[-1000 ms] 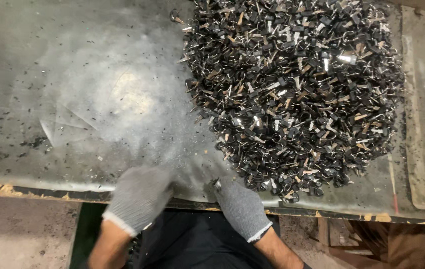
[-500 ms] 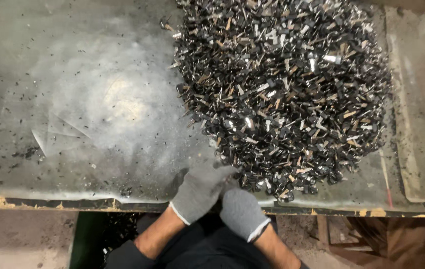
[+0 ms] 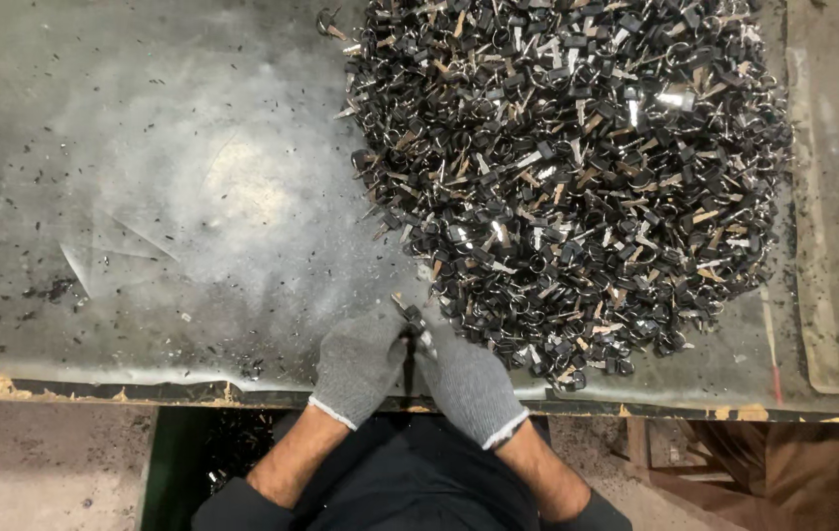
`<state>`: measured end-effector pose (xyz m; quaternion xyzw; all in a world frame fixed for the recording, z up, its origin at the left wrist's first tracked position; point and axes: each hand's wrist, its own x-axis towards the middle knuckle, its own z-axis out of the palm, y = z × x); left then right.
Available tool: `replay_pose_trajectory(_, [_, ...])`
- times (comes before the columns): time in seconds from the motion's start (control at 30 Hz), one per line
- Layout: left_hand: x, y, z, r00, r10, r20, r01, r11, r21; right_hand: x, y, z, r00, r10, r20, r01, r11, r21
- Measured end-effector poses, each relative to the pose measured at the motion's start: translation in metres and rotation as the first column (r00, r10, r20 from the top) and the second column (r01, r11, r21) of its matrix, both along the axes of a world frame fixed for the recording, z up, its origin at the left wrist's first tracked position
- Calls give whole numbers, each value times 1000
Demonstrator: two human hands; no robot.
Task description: The person, wearing gloves, picks small black metal parts one at a time from a large pile on a workbench, briefly handles each piece, and drops it into a bin below the bench. The sorting continues across the whole episode with the pile gradually diminishing at the edge.
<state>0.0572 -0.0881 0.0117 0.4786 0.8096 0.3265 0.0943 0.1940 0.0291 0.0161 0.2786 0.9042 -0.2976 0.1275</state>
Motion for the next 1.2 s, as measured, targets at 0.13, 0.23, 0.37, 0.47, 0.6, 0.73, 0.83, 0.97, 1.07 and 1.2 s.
replay_pose_trajectory(0.13, [-6,2,1,999,-35,35,36,999,-38,-7,7,8,998,52,-38,-50,998,41])
replay_pose_trajectory(0.23, [-6,0,-4,997,-67,31,66,997,34,-10,6,15,998,61,21,-62,997,41])
replay_pose_trajectory(0.37, [0,1,-15,992,-97,-76,105,989,107,-15,-16,14,996,26,84,-50,957,287])
replay_pose_trajectory(0.47, [3,4,-17,966,-143,-215,133,989,-59,-18,-23,10,994,19,111,-60,926,373])
replay_pose_trajectory(0.6, [-4,4,-12,998,-64,24,67,990,-125,-14,-7,16,980,58,189,-86,986,143])
replay_pose_trajectory(0.73, [-4,-2,-10,998,-2,64,11,990,-141,-6,-3,27,997,61,43,-64,996,66])
replay_pose_trajectory(0.83, [4,-5,-16,998,-56,-28,53,992,-114,-6,-14,25,996,34,83,-48,984,173])
replay_pose_trajectory(0.97, [6,-5,-23,973,-128,-193,118,991,-64,-12,-10,11,995,57,84,-78,962,263])
replay_pose_trajectory(1.07, [4,-6,-21,985,-100,-140,119,984,134,-11,-4,7,996,46,75,-56,990,129])
replay_pose_trajectory(1.2, [6,-4,-14,997,-54,-59,60,993,105,-9,-7,9,998,-31,61,19,984,175])
